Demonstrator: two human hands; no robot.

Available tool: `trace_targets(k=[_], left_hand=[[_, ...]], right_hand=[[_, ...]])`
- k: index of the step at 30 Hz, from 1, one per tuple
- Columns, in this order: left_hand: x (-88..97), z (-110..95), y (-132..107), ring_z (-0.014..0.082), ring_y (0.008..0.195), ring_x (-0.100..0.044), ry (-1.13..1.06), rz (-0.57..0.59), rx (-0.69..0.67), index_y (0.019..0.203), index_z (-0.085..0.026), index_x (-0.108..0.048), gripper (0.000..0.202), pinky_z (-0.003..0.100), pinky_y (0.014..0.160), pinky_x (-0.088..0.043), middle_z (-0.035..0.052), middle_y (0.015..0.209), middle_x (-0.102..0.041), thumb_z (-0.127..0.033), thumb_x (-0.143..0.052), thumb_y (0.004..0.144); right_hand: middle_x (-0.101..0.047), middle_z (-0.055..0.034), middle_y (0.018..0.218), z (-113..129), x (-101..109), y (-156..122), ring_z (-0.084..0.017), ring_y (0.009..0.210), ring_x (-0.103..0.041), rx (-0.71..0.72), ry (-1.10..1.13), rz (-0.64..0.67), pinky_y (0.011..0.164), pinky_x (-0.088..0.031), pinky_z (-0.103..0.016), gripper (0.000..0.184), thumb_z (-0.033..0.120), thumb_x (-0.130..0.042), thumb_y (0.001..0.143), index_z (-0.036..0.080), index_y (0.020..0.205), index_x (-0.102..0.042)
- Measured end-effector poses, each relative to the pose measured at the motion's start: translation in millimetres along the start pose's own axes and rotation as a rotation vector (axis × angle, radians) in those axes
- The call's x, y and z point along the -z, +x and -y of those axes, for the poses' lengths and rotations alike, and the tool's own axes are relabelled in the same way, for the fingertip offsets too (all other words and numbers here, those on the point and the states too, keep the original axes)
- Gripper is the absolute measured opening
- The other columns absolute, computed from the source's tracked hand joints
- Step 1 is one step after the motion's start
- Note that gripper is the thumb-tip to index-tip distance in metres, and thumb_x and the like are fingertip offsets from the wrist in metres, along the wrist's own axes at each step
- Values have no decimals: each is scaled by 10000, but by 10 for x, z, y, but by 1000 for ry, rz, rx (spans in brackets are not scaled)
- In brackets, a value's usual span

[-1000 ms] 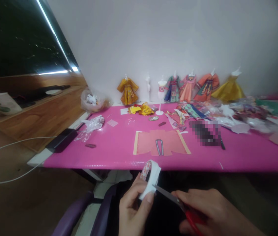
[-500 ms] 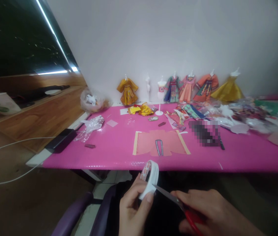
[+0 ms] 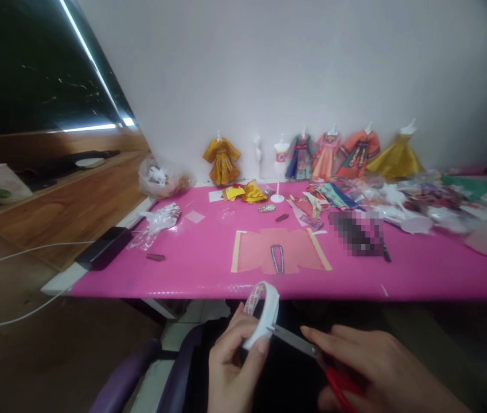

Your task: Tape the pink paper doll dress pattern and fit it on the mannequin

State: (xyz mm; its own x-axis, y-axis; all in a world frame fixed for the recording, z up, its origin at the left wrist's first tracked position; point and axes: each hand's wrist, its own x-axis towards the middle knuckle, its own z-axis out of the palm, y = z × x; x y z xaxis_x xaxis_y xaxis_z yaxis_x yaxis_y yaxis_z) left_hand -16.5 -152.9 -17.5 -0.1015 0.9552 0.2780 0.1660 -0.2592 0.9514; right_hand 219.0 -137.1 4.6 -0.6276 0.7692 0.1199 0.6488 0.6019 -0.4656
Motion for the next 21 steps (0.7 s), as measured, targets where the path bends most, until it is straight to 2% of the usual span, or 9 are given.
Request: trace_targets(k=[4, 8, 11, 13, 16, 18, 21], left_hand=[[-18, 5, 7, 181, 719, -651, 58, -13, -33, 771, -259, -725, 119, 411, 1038, -404, -23, 733, -711, -280, -653, 864], [-29, 21, 3, 184, 750, -669, 170, -24, -145, 765, -253, -691, 114, 424, 1071, -379, -35, 728, -695, -220, -638, 860], [-23, 23, -1, 180, 772, -672, 235, -61, -254, 764, -251, -668, 128, 436, 1110, -331, -46, 724, -681, -159, -632, 845], [-10, 13, -3, 178, 769, -668, 229, -100, -256, 783, -261, -680, 127, 428, 1098, -348, -47, 742, -690, -156, -635, 839], [25, 13, -9, 191, 775, -666, 178, -93, -155, 786, -271, -714, 109, 416, 1073, -378, -32, 766, -715, -205, -647, 840], [57, 48, -16, 212, 812, -664, 118, -81, -28, 750, -258, -728, 113, 403, 1049, -397, -8, 789, -733, -276, -659, 839], [105, 152, -17, 221, 792, -626, -16, -99, 212, 629, -218, -694, 270, 328, 900, -469, 20, 759, -719, -430, -713, 794]], right_hand=[[-758, -2, 872, 1, 28, -37, -209, 652, -739, 48, -101, -79, 541, -603, -283, 699, 302, -873, 696, 263, 1335, -591], [-750, 11, 789, 48, 82, -12, -193, 557, -723, 87, -153, -104, 471, -594, -271, 642, 306, -894, 666, 222, 1255, -652], [-749, -5, 755, 59, 109, -3, -211, 541, -725, 101, -214, -140, 449, -596, -280, 672, 282, -924, 603, 173, 1220, -682], [-772, -39, 805, 50, 122, -14, -240, 586, -745, 70, -246, -155, 461, -609, -292, 689, 296, -932, 584, 179, 1219, -693], [-791, -88, 969, 1, 141, -33, -285, 743, -772, -5, -224, -132, 561, -636, -316, 682, 345, -917, 611, 243, 1245, -687], [-780, -71, 1050, -80, 146, -27, -282, 836, -765, -103, -162, -102, 674, -636, -335, 682, 334, -893, 643, 297, 1281, -655], [-761, -44, 1106, -309, 125, 23, -277, 927, -743, -403, -92, -112, 781, -606, -361, 713, 322, -862, 663, 302, 1321, -589]])
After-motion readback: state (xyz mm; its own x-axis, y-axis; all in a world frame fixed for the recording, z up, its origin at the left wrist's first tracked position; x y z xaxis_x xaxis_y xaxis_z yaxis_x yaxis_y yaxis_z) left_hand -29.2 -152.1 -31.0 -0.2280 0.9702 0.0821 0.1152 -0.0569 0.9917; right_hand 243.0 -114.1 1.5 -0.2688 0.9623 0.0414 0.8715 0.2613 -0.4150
